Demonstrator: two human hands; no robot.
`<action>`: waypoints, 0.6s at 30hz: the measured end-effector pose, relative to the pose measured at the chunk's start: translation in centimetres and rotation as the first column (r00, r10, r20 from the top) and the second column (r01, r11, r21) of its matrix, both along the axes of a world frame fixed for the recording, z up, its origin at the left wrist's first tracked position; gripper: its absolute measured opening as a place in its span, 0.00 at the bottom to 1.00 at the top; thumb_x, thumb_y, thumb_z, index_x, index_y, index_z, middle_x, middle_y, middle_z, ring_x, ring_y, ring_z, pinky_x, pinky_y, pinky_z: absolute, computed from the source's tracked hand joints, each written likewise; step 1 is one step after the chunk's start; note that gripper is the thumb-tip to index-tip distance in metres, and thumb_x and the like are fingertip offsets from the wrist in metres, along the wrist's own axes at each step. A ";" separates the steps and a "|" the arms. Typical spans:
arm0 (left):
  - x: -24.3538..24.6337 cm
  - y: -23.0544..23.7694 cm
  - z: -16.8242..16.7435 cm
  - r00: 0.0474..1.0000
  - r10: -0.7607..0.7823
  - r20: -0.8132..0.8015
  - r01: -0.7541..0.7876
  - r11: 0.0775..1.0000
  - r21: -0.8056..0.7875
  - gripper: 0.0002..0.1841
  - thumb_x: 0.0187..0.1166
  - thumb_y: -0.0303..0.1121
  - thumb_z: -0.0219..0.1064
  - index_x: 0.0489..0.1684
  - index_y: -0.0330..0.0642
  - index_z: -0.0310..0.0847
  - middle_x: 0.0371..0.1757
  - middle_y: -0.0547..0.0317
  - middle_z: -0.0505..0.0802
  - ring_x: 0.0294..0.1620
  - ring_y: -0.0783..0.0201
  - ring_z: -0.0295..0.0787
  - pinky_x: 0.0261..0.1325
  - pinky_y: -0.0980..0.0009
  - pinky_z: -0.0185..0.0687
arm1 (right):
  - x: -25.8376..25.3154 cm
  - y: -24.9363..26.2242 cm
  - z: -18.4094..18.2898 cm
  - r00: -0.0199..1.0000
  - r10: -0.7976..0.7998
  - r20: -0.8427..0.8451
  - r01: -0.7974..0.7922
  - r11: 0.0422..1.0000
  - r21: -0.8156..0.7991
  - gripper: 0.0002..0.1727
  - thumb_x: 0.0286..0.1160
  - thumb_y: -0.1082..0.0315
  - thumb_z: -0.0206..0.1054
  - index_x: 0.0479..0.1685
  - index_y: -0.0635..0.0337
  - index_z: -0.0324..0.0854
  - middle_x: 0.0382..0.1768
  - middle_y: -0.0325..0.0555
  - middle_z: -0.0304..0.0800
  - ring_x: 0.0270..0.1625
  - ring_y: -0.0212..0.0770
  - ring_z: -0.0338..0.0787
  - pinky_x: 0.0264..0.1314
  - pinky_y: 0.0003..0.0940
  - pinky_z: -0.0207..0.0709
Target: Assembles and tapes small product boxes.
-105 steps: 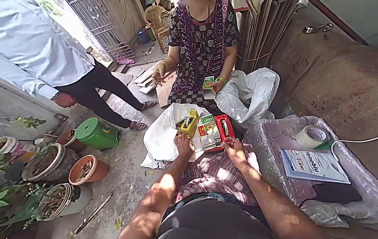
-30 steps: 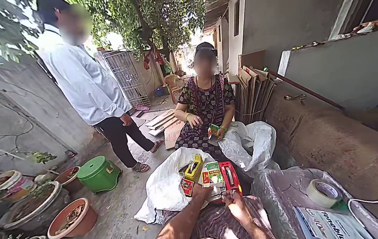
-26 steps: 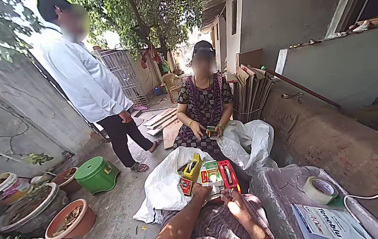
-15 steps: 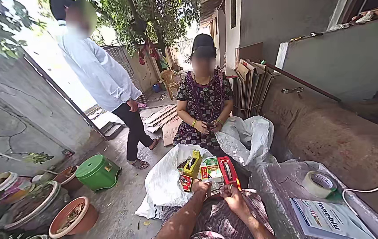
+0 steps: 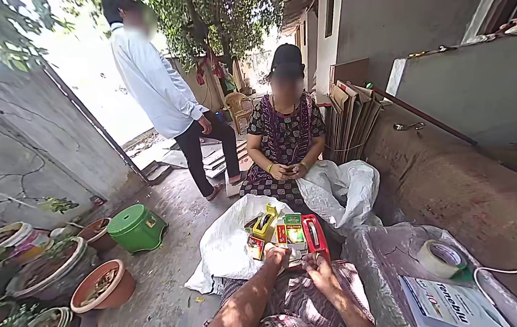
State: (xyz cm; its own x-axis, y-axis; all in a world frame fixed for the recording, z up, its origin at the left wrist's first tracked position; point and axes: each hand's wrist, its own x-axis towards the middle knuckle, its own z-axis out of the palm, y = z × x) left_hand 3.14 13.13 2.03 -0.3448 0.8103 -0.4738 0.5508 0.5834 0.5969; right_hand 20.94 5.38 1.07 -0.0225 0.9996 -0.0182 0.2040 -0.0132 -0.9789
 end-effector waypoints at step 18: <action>0.2 -16.5 18.7 0.769 -0.143 0.623 -0.024 0.968 0.251 0.13 0.85 0.21 0.59 0.62 0.27 0.80 0.50 0.50 0.93 0.49 0.67 0.90 0.61 0.66 0.84 | -1.0 -2.2 3.1 0.909 0.016 -0.416 0.000 0.999 0.038 0.30 0.67 0.83 0.70 0.72 0.70 0.69 0.51 0.51 0.92 0.51 0.37 0.94 0.57 0.35 0.90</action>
